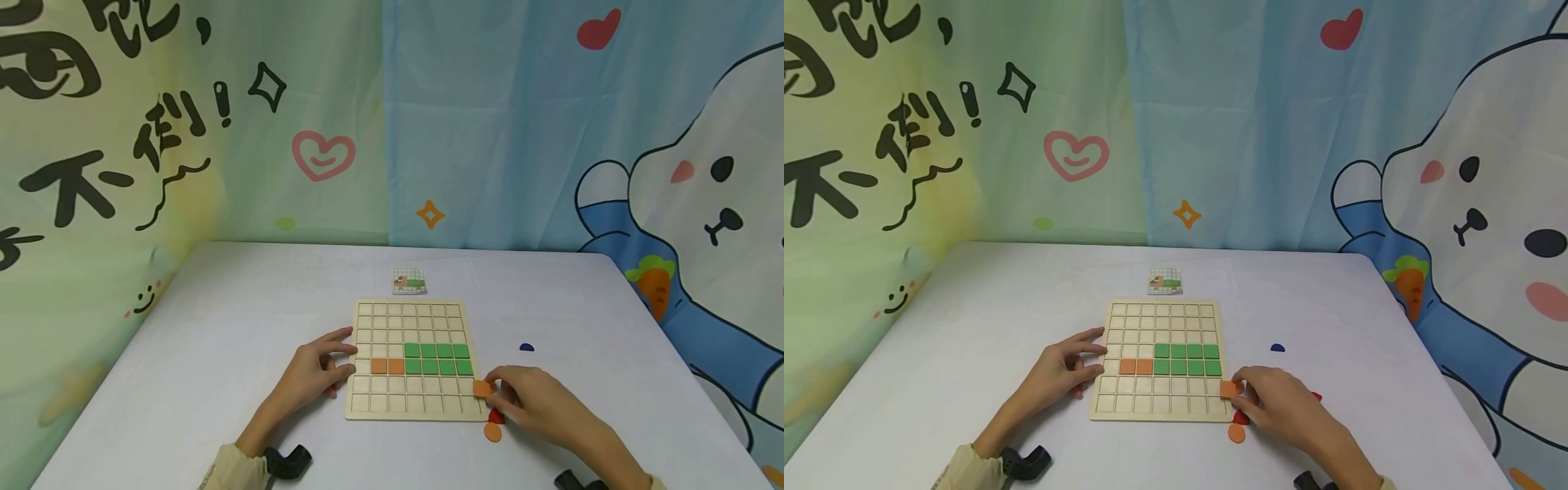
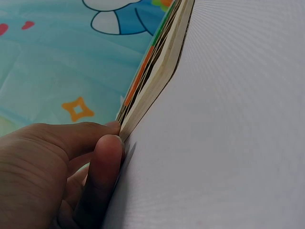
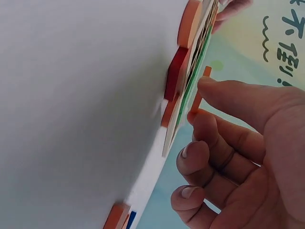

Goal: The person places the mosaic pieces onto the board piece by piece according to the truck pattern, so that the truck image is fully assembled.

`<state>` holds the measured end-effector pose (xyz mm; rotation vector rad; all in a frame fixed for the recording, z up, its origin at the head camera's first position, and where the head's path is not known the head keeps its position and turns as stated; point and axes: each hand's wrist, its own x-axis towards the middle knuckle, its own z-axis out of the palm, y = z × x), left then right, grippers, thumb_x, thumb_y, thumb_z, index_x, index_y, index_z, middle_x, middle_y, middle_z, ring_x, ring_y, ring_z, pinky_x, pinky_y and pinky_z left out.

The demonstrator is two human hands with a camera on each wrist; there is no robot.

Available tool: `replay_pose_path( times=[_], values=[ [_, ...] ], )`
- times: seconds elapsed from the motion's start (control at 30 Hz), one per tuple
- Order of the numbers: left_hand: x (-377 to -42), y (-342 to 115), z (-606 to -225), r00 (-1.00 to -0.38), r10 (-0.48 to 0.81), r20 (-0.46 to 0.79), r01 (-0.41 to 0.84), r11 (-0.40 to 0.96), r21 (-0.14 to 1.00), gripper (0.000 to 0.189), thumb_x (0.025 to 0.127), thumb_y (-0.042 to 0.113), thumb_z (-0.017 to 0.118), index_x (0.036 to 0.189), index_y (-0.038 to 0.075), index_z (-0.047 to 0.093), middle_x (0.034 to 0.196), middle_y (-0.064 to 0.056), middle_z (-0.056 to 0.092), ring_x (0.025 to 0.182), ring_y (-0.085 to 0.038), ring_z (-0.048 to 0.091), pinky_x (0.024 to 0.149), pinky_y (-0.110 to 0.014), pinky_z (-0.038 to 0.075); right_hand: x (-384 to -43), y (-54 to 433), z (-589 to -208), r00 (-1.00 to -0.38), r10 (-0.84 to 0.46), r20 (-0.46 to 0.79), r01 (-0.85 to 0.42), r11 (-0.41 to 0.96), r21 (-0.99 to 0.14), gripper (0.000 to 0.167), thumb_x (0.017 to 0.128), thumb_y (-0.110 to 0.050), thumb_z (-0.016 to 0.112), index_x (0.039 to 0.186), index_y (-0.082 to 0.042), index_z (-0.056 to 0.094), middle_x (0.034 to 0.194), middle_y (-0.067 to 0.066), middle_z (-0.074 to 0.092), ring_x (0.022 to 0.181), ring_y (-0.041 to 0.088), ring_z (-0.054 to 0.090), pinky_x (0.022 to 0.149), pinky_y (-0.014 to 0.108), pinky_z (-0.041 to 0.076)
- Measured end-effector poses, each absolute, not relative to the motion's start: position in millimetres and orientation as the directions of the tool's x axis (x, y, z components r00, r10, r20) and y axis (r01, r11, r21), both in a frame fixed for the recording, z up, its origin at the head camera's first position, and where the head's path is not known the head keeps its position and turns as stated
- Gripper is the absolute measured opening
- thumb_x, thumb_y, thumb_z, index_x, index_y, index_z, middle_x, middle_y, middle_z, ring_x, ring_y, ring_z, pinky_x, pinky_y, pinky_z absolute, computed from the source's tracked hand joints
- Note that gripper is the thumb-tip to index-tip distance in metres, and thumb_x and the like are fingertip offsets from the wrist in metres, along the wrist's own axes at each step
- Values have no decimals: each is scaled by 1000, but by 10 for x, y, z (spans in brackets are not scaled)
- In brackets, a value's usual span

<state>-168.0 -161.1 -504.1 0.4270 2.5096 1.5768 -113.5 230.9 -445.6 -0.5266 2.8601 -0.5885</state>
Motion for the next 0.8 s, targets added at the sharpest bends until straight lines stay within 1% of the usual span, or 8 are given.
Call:
replay_pose_path(
  times=[0.2, 0.43, 0.7, 0.8],
  values=[
    [-1679, -1608, -5042, -948, 317, 26, 160, 404, 901, 34, 92, 8, 81, 125, 3, 76, 163, -14, 52, 49, -12, 60, 46, -27, 55, -1173, 2214, -4460, -896, -442, -44, -383, 820, -426, 21, 98, -29, 76, 112, -13, 74, 70, -16, 48, 65, -3, 41, 58, 18, 36],
    [-1684, -1606, -5047, -948, 318, 28, 161, 398, 903, 34, 92, 8, 80, 125, 2, 75, 163, -15, 51, 49, -11, 60, 45, -27, 55, -1222, 2069, -4455, -893, -447, -60, -379, 816, -437, 26, 99, -33, 75, 117, -14, 75, 69, -16, 49, 63, -3, 42, 58, 18, 38],
    [-1684, -1608, -5048, -948, 317, 25, 160, 406, 900, 35, 92, 7, 80, 126, 2, 75, 163, -14, 51, 49, -11, 61, 46, -27, 56, -1295, 1897, -4470, -871, -490, -35, -424, 787, -449, 23, 98, -28, 76, 115, -12, 74, 72, -15, 51, 67, -2, 44, 60, 18, 40],
    [-1683, -1605, -5043, -949, 316, 22, 158, 410, 898, 35, 91, 6, 80, 126, 2, 75, 163, -14, 51, 49, -11, 60, 46, -27, 56, -1312, 1839, -4476, -864, -502, -29, -438, 779, -449, 24, 99, -29, 75, 115, -12, 75, 72, -15, 51, 66, -2, 44, 61, 18, 40]
  ],
)
